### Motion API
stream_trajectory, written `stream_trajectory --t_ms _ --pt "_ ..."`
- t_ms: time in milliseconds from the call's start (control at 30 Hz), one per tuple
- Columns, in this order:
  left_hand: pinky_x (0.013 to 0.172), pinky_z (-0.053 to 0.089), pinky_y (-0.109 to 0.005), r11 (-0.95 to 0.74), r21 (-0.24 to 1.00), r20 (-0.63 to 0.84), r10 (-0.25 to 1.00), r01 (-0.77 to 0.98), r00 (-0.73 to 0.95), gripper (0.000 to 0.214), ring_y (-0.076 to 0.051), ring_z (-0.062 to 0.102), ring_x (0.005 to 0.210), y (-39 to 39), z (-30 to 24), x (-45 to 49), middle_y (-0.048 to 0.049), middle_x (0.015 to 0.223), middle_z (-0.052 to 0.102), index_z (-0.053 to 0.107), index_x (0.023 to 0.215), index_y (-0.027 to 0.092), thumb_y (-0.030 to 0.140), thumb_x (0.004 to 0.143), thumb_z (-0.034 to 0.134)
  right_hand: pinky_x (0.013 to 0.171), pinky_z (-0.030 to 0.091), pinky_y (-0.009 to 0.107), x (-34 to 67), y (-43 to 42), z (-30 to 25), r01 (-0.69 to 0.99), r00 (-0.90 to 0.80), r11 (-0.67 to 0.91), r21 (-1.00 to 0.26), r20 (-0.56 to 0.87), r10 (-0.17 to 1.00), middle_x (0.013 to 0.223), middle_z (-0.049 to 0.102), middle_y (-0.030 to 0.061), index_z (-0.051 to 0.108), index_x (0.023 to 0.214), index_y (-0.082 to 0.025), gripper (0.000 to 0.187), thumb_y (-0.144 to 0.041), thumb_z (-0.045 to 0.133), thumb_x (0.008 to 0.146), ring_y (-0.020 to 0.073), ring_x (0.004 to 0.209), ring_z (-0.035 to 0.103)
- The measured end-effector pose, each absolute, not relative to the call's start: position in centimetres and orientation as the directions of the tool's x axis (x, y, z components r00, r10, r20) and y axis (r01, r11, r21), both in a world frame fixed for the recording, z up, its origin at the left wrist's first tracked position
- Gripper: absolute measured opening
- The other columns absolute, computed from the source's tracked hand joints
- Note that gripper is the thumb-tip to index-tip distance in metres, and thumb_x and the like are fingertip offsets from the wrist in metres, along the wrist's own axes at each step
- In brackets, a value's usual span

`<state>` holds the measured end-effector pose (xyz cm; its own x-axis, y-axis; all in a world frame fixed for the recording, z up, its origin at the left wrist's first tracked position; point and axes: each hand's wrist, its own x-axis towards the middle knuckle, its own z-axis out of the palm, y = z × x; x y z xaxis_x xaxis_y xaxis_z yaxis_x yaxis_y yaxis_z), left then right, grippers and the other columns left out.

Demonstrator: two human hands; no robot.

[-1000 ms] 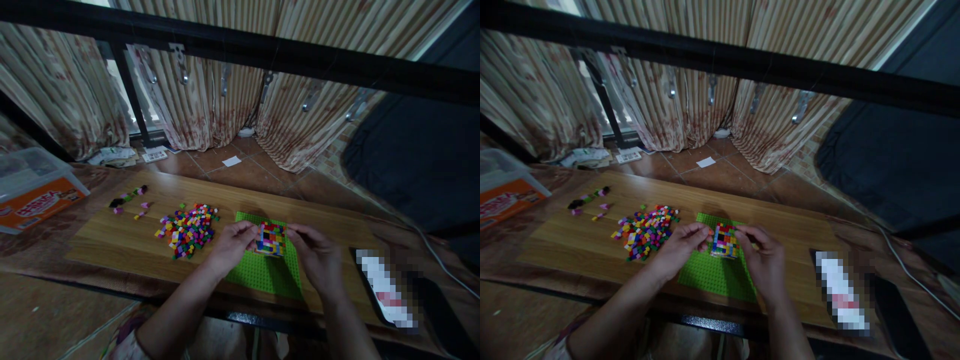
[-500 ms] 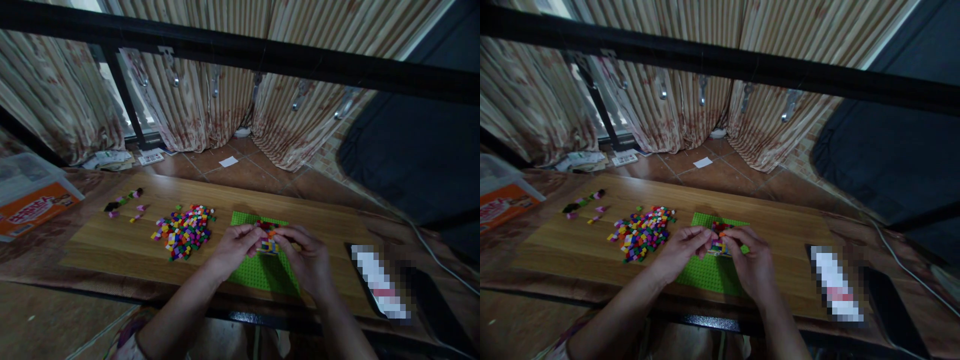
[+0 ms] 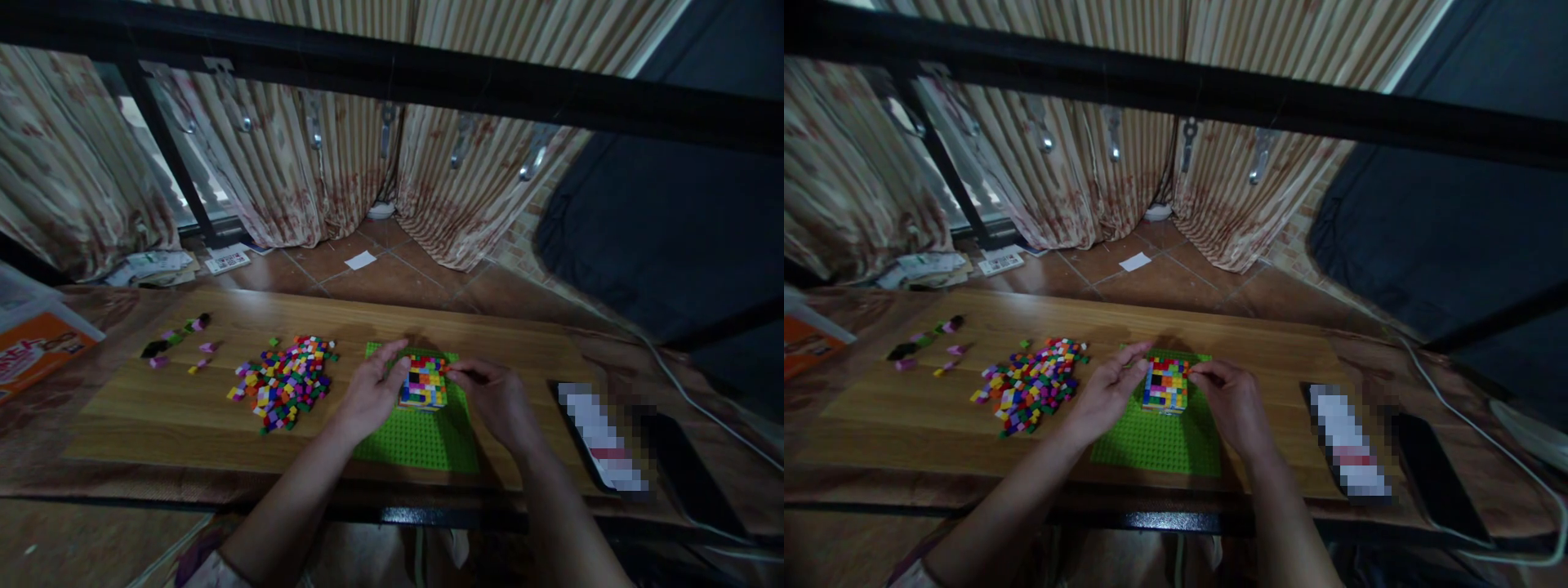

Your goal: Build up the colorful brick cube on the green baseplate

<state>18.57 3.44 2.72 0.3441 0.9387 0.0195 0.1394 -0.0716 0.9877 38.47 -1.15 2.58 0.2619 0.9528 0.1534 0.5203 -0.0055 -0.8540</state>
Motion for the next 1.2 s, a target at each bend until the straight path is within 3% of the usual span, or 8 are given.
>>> stream_trajectory --t_ms 167,500,667,1000,1200 --pt "0.105 0.039 -0.037 -0.075 0.997 0.068 0.906 0.002 0.417 0.037 -0.022 0.056 0.119 5.0 2.2 20.1 -0.0085 0.127 0.063 0.06 0.122 0.019 0.039 0.092 0.049 0.067 0.05 0.032 38.5 -0.6 1.8 0.411 0.269 0.005 -0.912 0.126 0.955 0.079 0.074 0.0047 0.075 0.078 -0.019 0.023 -0.041 0.073 0.071 0.0193 0.071 0.066" --pt "0.088 0.046 -0.031 0.041 0.993 0.021 0.869 -0.113 0.494 0.036 -0.017 0.062 0.097 5.7 0.9 21.6 -0.0068 0.11 0.069 0.062 0.12 0.02 0.04 0.092 0.05 0.064 0.05 0.029 38.2 0.3 1.6 0.211 0.296 -0.012 -0.977 0.053 0.954 0.07 0.071 0.0014 0.072 0.072 -0.019 0.025 -0.04 0.08 0.062 0.0153 0.066 0.063" --pt "0.081 0.047 -0.027 0.045 0.992 0.019 0.878 -0.12 0.478 0.033 -0.015 0.061 0.089 5.6 0.8 21.6 -0.0046 0.104 0.068 0.062 0.118 0.02 0.035 0.093 0.048 0.07 0.053 0.032 38.2 0.4 1.6 0.134 0.311 -0.047 -0.99 -0.003 0.95 0.077 0.073 0.0022 0.074 0.085 -0.02 0.033 -0.037 0.082 0.058 0.0165 0.07 0.066" --pt "0.076 0.047 -0.025 0.053 0.996 -0.015 0.89 -0.069 0.456 0.032 -0.012 0.058 0.08 5.2 1.1 22.0 -0.0038 0.099 0.066 0.059 0.119 0.017 0.02 0.093 0.041 0.077 0.054 0.037 38.7 0.8 2.2 0.158 0.227 -0.107 -0.982 -0.07 0.971 0.081 0.076 0.0046 0.077 0.079 -0.022 0.028 -0.038 0.082 0.058 0.0197 0.074 0.068" --pt "0.08 0.048 -0.027 0.049 0.996 -0.012 0.89 -0.069 0.456 0.032 -0.014 0.061 0.086 5.0 0.8 22.0 -0.0047 0.106 0.066 0.057 0.121 0.018 0.024 0.092 0.044 0.073 0.054 0.036 38.5 0.8 1.8 0.136 0.237 -0.094 -0.986 -0.06 0.97 0.081 0.076 0.0057 0.077 0.079 -0.021 0.032 -0.042 0.082 0.055 0.0192 0.073 0.067"
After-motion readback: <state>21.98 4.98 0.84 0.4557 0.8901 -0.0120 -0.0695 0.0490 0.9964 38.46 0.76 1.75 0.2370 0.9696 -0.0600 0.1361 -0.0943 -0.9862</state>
